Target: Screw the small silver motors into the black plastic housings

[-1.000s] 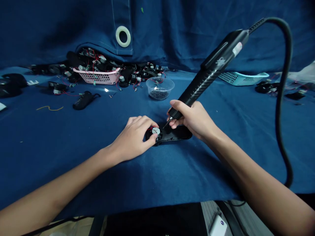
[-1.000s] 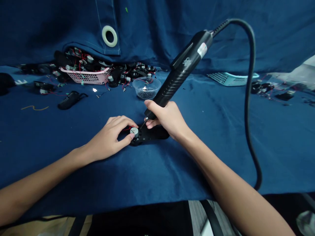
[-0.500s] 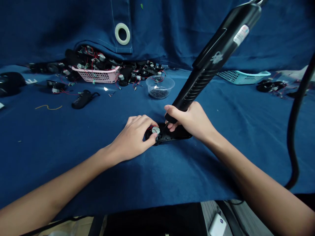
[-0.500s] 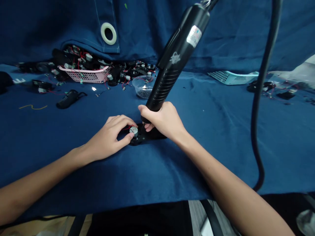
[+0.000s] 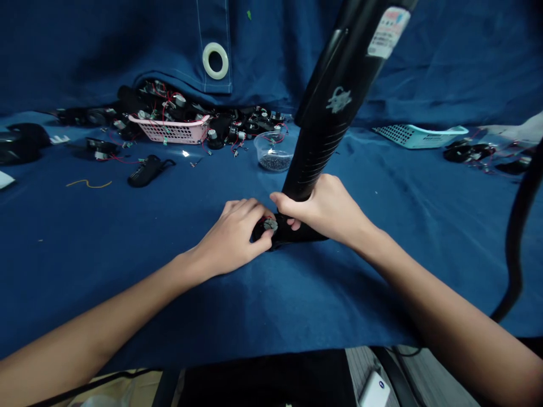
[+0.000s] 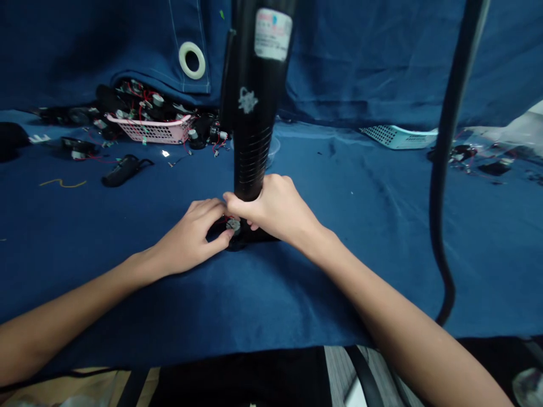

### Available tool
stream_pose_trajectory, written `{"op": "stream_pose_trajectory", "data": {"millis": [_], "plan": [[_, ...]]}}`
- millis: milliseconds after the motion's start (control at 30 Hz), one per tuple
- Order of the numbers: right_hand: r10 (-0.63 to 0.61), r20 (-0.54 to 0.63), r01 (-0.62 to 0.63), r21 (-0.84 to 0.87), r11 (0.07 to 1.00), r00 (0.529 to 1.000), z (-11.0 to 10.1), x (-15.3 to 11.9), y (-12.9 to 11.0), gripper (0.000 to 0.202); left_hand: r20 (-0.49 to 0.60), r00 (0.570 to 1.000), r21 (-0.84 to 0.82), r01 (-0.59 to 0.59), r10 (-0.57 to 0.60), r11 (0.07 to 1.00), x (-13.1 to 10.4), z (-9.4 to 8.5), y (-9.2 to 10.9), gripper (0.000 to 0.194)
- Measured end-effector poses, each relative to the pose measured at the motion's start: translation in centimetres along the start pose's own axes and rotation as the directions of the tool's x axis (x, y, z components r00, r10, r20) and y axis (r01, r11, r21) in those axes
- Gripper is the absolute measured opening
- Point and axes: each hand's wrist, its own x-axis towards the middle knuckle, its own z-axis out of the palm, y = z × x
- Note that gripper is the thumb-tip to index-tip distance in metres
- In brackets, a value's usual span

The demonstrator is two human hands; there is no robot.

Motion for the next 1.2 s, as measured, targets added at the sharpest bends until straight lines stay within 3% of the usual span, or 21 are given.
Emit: {"op": "stream_pose_trajectory", "data": {"millis": [167,500,1200], "plan": [[-0.068,0.011,0.069,-0.142,0.987,0.998,0.1,-0.1,-0.2,0.04,-0.005,1.0,0.012,-0.016,0.016,1.0,0.0,0.1,-0.1,0.015],[0.028,0.021,-0.024,-0.179,0.983,0.999,-0.1,-0.1,-1.3,0.037,0.015,1.0,0.036,-0.015,0.014,0.999,0.0,0.0,-0.2,0.018],[-0.059,0.076,0.08,-0.305,0.949,0.995,0.2,0.2,-1.4,0.036,0.001,1.0,-0.009,-0.026,0.026,1.0,0.2,0.2,-0.4,0.022]]}}
